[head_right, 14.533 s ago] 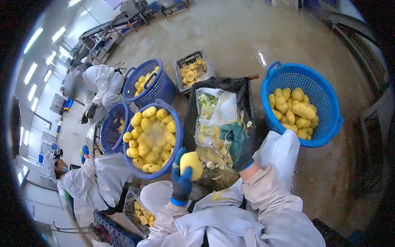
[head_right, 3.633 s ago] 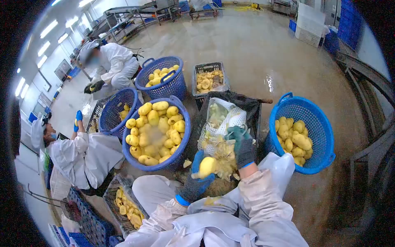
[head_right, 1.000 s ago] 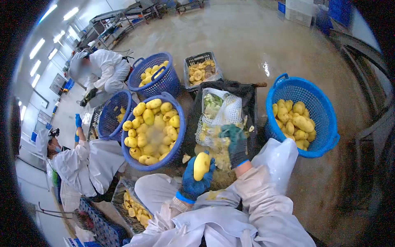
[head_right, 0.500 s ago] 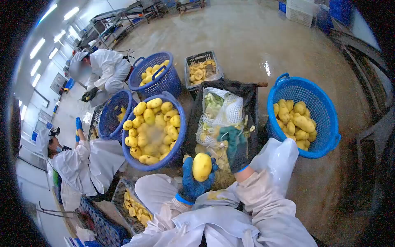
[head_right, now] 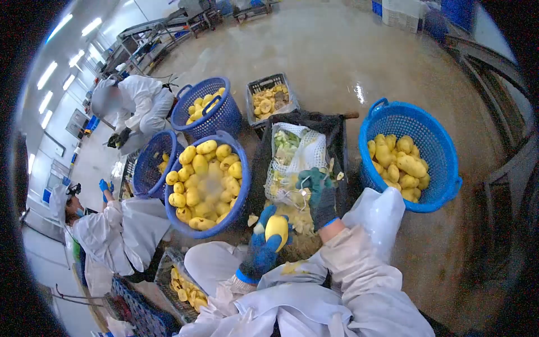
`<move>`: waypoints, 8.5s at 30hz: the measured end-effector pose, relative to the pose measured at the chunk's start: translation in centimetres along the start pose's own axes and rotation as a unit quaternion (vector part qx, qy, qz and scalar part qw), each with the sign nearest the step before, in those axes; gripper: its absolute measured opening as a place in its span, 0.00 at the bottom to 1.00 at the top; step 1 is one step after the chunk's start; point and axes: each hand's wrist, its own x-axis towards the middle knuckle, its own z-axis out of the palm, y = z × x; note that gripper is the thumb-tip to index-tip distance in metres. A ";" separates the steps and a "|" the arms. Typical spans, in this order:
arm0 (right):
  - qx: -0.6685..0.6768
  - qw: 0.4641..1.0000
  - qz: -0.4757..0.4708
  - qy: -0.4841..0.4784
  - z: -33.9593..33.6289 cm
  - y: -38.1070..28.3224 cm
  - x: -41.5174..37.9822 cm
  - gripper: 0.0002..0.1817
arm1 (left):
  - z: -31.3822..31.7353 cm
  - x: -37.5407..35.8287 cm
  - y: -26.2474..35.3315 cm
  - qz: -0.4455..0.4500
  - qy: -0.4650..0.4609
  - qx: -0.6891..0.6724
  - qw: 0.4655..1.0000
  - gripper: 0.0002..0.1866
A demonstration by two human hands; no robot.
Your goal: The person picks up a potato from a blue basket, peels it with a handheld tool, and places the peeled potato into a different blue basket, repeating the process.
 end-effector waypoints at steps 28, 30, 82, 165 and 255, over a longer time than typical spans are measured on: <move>-0.231 0.959 0.073 -0.149 2.2 -0.1 -4.0 0.13 | 0.0 -0.2 2.3 0.190 0.062 0.370 0.907 0.52; -0.109 0.987 0.080 -0.087 -0.2 1.1 -2.1 0.14 | -0.1 -0.5 2.5 0.201 0.069 0.408 0.888 0.52; -0.263 0.947 -0.173 -0.064 -0.3 2.9 -0.9 0.20 | -0.9 0.2 -4.0 -0.009 0.109 -0.017 0.994 0.24; -0.204 0.976 -0.036 -0.059 -1.6 0.8 -4.1 0.16 | -0.4 -1.1 -1.0 -0.155 -0.014 -0.140 0.978 0.31; -0.303 0.937 -0.171 -0.031 0.1 -5.5 4.4 0.08 | -1.6 0.7 -2.4 -0.209 0.152 -0.516 0.817 0.25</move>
